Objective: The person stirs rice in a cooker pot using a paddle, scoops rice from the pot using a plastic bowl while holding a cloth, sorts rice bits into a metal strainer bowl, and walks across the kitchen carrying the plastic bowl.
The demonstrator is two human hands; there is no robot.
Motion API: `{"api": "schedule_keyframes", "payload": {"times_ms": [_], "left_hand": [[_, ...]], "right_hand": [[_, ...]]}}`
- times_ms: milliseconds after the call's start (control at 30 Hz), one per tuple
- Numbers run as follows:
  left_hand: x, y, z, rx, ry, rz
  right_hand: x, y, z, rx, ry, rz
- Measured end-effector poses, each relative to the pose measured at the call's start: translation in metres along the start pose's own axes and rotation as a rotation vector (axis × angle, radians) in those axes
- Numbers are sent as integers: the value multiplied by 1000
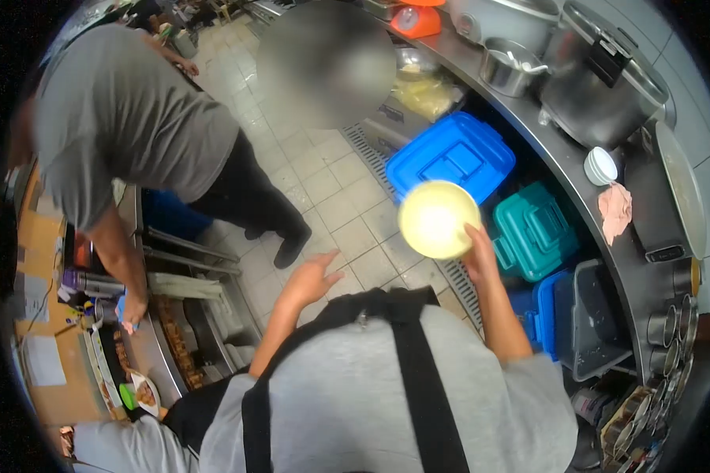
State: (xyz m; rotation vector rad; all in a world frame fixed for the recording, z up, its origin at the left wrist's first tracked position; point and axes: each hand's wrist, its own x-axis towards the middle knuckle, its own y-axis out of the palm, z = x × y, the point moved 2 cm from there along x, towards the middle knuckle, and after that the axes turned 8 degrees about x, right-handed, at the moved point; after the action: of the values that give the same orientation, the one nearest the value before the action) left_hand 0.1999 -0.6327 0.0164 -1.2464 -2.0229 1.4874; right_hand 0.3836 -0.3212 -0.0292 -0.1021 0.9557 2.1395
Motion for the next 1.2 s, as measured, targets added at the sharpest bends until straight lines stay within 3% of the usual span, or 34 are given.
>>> {"api": "schedule_keyframes", "payload": {"times_ms": [67,133,167,200,300,467,533,600,667,733,800,933,1000,1200], "left_hand": [[17,-14,7,-103,-48,5],[33,-28,18,-682,-168,-160],[48,-23,32,-880,-160,-176],[63,-32,32,-881,-157,-169],[117,-53,37,-1495,-171,-307],[186,-102,105,-1429,-396,-409],[211,-127,122,-1411,-404,-444],[236,-142,151,-1343,-362,-442],[262,-153,174,-1379,-344,-494],[287,-171,182,-1455,-474,-528],[315,-180,199,-1438,-459,-528],[371,-196,240,-1383,-493,-501],[394,-206,256,-1348,-512,-452],[467,-241,287,-1270,-647,-475]], "right_hand": [[53,43,-2,-149,46,132],[85,106,-3,-285,142,273],[100,135,-9,-257,195,382],[106,167,-10,-323,247,390],[161,209,-43,-325,288,596],[228,274,-59,-229,406,544],[281,276,-41,-429,196,607],[342,264,-21,-559,-26,524],[390,257,12,-807,-199,274],[433,244,41,-1041,-403,22],[461,246,73,-1276,-637,-115],[552,216,94,-1568,-601,-232],[596,195,94,-1813,-411,-292],[661,158,66,-1853,-173,-275]]}}
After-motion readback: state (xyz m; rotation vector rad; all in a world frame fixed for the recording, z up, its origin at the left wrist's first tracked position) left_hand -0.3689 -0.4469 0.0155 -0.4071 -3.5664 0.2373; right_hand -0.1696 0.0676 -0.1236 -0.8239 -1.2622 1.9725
